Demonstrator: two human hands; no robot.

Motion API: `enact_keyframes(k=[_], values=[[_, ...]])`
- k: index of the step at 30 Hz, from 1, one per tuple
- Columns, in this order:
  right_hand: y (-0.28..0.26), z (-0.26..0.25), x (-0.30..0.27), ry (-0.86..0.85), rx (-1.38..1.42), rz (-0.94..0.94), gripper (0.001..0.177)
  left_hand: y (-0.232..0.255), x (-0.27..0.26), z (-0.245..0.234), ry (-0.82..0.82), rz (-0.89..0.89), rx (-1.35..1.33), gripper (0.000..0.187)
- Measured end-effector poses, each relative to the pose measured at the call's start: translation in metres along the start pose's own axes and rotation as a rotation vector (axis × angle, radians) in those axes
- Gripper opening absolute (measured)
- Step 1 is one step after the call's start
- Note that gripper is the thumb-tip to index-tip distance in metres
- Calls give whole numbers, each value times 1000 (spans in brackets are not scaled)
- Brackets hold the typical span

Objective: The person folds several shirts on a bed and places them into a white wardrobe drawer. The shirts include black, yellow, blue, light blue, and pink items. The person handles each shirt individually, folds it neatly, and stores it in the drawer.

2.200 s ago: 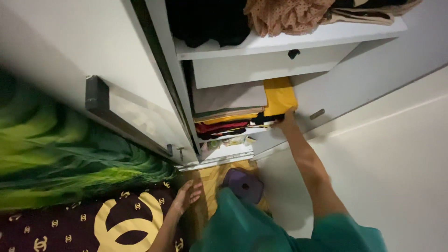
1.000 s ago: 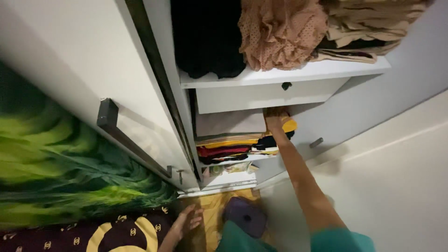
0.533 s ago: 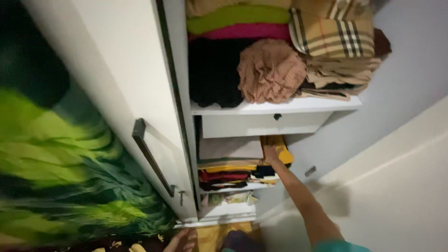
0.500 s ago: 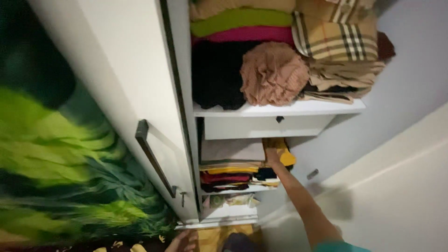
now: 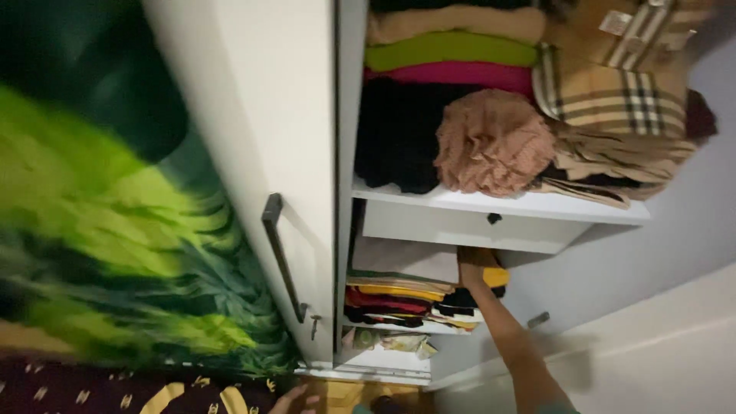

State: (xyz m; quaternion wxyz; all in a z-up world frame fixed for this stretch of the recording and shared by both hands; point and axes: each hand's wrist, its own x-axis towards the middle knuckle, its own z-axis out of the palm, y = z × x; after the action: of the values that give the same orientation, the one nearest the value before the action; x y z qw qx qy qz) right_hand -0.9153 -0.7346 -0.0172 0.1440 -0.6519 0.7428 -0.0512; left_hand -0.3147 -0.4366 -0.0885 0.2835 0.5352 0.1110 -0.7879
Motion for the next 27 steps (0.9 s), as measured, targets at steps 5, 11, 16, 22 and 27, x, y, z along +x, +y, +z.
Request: enact_keyframes(k=[5,11,16,22,27], values=[[39,36,43,352,200,-83,62,-22,-68,-1,-168,209,163,55],[-127,-82,-11,124,176,-344,64,-37,-76,-10,-52,136,162,32],[-212,-98,-18,-90,134,-597,66,-70,-107,-42,-240,164,-64,29],[-309,-96,-36,-316,82,-891,69,-121,-69,-131,161,346,-40,50],[-371,-83,-66,-478,37,-1068,71,-182,-94,-196,225,367,-43,61]])
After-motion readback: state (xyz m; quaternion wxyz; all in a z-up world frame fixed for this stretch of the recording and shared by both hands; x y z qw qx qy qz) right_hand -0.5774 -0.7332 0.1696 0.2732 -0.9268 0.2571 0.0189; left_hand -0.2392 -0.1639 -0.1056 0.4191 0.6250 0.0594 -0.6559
